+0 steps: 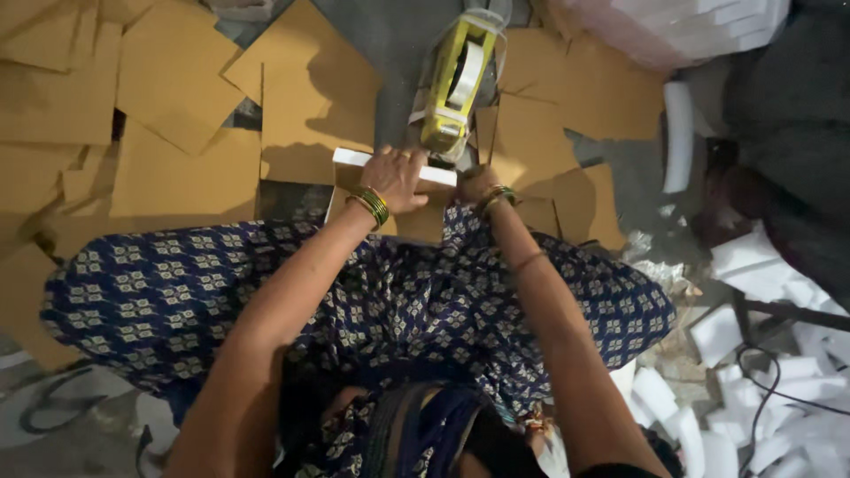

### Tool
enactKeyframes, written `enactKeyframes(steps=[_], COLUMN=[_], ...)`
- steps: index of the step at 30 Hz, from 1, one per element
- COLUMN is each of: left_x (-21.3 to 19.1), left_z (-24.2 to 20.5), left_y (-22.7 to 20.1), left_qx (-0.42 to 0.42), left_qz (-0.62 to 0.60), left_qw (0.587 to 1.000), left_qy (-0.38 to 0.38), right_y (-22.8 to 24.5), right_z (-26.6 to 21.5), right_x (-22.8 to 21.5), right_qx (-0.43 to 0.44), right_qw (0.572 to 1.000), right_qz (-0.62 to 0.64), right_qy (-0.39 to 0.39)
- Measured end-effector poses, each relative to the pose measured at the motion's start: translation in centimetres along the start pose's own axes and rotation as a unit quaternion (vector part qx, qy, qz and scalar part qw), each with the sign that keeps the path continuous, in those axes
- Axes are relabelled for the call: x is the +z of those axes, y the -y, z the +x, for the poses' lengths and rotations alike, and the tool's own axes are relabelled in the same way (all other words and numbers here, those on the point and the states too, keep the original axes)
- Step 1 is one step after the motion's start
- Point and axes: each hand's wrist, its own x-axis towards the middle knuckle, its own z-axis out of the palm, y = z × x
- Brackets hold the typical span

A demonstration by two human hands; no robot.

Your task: The person sits on the floor and assembles small rectangular boxes by folding white foam inserts onto brown cardboard bases. They use a handheld tape dispenser to secure the foam pieces to the cardboard, repeating the process for multiple units.

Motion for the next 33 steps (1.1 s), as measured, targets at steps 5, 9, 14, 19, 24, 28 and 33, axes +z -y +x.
enactKeyframes(steps=[5,9,14,19,24,28,33], left_x=[2.9,2.8,-0.1,-2.6,0.7,2.5,2.5], left_z=[1.4,1.4,0.4,0.7,1.0,1.8,2.5], left_y=[1.2,1.0,0.3,3.1,7.2,7.9,7.0], left_qx=[0.023,0.022,0.017,-0.027,0.031,0.047,0.030], left_qz=[0.034,0.025,-0.030,0.058,-0.337,-0.347,-0.271], left_qw=[0.998,0.999,0.999,0.998,0.939,0.932,0.959], left_qy=[-0.053,-0.042,-0.008,0.023,-0.070,-0.093,-0.080], right_y=[2.0,4.8,5.8,4.3,0.5,-0.1,3.8], right_z=[-3.1,-6.1,-7.5,-7.8,-8.3,-7.9,-2.9], right_x=[-2.0,-1.5,0.7,-3.5,-5.1,-5.7,-7.6], right_qx=[-0.321,-0.312,-0.253,-0.124,-0.153,-0.180,-0.242], right_qw=[0.942,0.950,0.965,0.991,0.983,0.981,0.949], right_qz=[-0.080,-0.017,0.059,0.013,0.003,-0.035,-0.067], right_qy=[-0.059,0.001,-0.028,-0.057,-0.104,-0.060,-0.191])
